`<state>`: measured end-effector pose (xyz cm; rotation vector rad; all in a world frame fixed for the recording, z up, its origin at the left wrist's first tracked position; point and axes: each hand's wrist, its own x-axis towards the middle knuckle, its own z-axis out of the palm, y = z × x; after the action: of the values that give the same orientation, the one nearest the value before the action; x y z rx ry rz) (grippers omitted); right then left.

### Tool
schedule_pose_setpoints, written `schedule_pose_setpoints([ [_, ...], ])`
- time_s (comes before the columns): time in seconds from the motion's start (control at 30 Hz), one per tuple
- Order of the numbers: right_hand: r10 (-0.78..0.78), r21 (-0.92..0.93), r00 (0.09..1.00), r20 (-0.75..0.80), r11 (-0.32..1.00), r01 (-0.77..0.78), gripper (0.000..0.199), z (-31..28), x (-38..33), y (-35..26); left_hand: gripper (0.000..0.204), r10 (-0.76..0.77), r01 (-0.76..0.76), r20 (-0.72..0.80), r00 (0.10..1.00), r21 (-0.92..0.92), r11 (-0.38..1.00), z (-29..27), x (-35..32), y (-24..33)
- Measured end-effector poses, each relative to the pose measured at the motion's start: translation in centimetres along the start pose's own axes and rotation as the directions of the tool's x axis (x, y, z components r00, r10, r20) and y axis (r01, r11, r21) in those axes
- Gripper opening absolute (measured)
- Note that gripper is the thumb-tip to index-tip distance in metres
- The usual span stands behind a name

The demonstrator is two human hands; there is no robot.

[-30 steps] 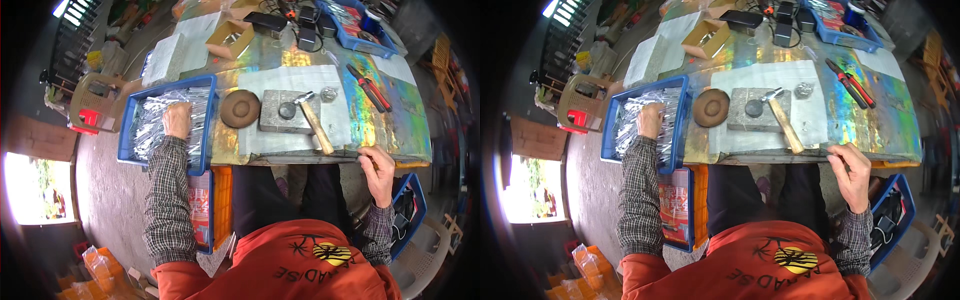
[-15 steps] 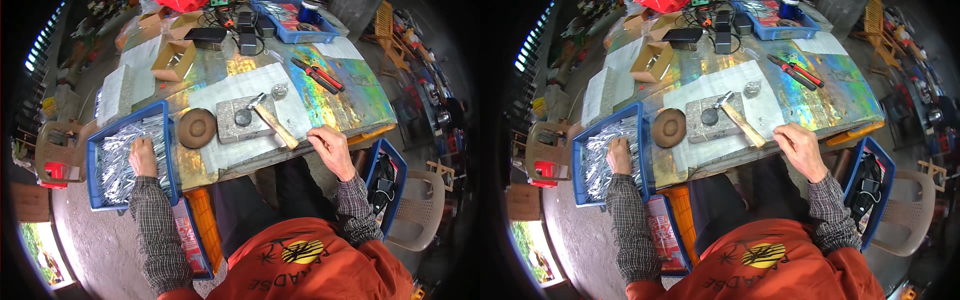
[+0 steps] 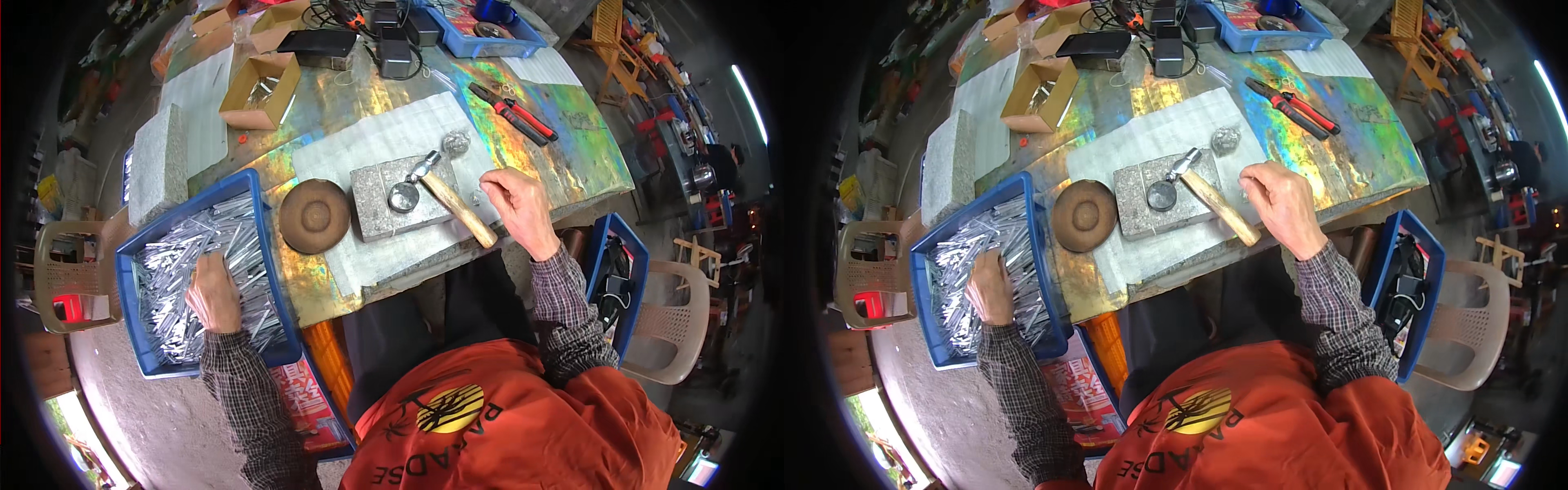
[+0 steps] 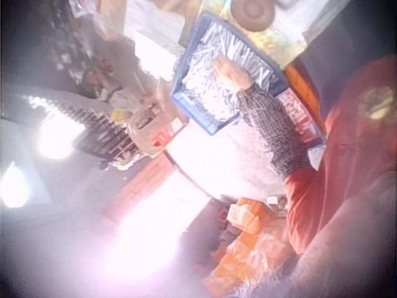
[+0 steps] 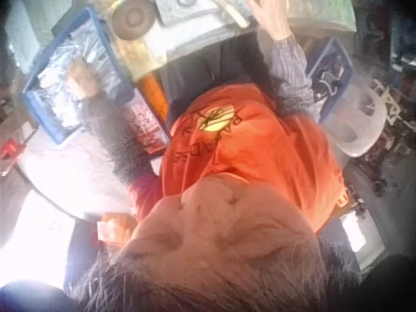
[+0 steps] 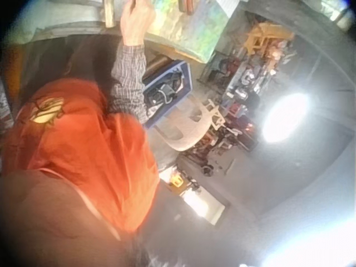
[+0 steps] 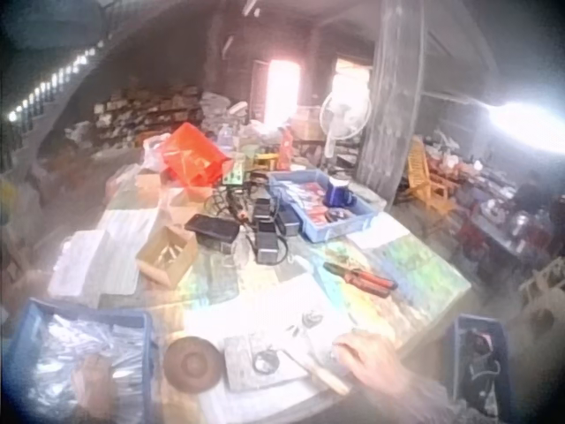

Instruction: The person retrieves metal pins from a container, attaches small metal tips onto their ends, hammers them on a metal block, and sets the assembled pins onto a dish.

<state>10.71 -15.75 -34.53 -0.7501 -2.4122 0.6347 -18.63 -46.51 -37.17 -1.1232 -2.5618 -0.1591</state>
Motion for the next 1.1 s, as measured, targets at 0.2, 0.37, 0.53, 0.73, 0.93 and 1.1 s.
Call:
schedule_pose_setpoints([
  [0.2,-0.045,0.057,0.999,-0.013,0.997,0.045,0.006,1.2,-0.4,1.3,0.009,-0.067,0.053,-0.071,0.995,-0.184,0.982,-1.3,-1.6,-0.3],
  [0.37,-0.080,0.046,0.997,0.011,0.996,0.080,0.006,0.9,-1.6,2.9,0.010,-0.247,0.185,-0.026,0.969,-0.587,0.788,-2.6,-2.5,3.0],
  [0.53,-0.043,0.062,0.999,0.002,0.997,0.043,0.007,0.3,-2.9,4.3,0.013,-0.255,0.228,0.117,0.960,-0.857,0.462,-4.6,-2.5,7.0],
  [0.73,-0.019,-0.016,1.000,-0.008,1.000,0.019,0.008,0.2,-3.6,6.2,0.015,-0.138,0.309,0.313,0.940,-0.950,-0.050,-5.1,-2.1,12.4],
  [0.93,-0.037,-0.064,0.999,0.023,0.997,0.038,0.009,1.8,-2.6,7.8,0.016,-0.070,0.368,0.383,0.921,-0.915,-0.163,-4.1,-2.9,14.6],
  [1.1,-0.143,-0.166,0.989,0.032,0.975,0.146,0.005,3.9,-1.4,8.4,0.017,-0.048,0.422,0.439,0.897,-0.884,-0.201,-3.9,-3.2,15.2],
])
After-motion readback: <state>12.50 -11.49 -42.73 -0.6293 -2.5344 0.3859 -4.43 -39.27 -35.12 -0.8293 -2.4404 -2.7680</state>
